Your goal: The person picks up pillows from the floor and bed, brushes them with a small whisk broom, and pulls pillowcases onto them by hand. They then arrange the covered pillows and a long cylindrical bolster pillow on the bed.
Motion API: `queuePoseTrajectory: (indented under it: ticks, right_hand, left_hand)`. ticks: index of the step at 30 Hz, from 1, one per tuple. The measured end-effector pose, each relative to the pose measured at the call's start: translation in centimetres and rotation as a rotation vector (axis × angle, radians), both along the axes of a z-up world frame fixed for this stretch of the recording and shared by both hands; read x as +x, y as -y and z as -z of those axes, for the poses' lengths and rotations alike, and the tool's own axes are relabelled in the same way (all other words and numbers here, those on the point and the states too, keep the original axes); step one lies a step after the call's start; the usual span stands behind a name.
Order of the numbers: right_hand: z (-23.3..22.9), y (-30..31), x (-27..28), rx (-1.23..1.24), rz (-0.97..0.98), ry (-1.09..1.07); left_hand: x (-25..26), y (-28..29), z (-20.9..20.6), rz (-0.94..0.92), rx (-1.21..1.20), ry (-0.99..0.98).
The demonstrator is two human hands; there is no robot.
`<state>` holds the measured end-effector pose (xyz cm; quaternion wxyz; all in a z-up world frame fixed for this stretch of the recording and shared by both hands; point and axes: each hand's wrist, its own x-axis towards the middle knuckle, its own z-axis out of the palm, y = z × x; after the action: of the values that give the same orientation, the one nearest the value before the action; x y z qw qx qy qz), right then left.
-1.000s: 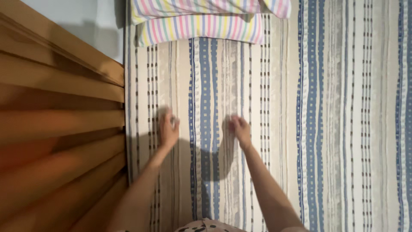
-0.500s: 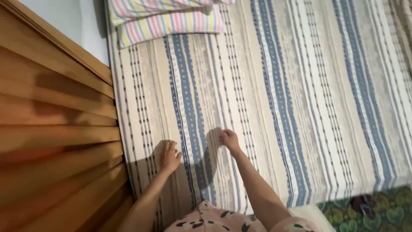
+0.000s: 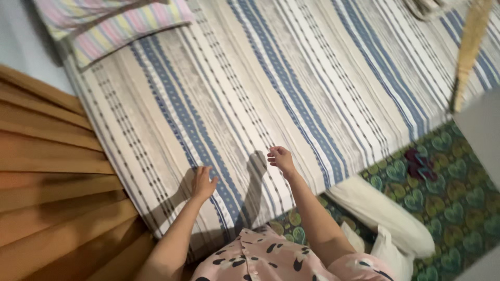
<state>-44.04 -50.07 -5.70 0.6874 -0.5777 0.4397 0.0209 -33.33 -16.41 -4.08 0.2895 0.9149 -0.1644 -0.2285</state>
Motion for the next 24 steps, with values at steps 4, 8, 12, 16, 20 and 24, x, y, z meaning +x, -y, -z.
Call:
queuePoseTrajectory:
  ticks: [4,8,12,16,20,24]
  right_hand:
    - [0.5,2.5,-6.2,0.024,0.115,0.001]
    - [0.6,3.9,-11.9,0.027,0.209,0.001]
    - [0.6,5.7,-16.4,0.037,0.288,0.02]
    - [0.8,8.4,-20.8,0.056,0.368,0.05]
    - [1.1,11.9,-25.6,0.052,0.425,0.119]
    - [1.0,16.1,-32.6,0.062,0.522,0.133]
  left_hand:
    - [-1.3,2.5,1.0,0.087,0.005,0.039]
    - [-3.4,5.2,0.9,0.174,-0.071,0.097]
    - [-5.8,8.2,-0.2,0.225,-0.032,0.042]
    - [-8.4,12.5,-1.5,0.332,0.038,0.1]
    - [-12.0,18.4,-2.5,0.386,-0.032,0.14]
    - [-17.7,24.9,-3.6,0.46,-0.048,0.058]
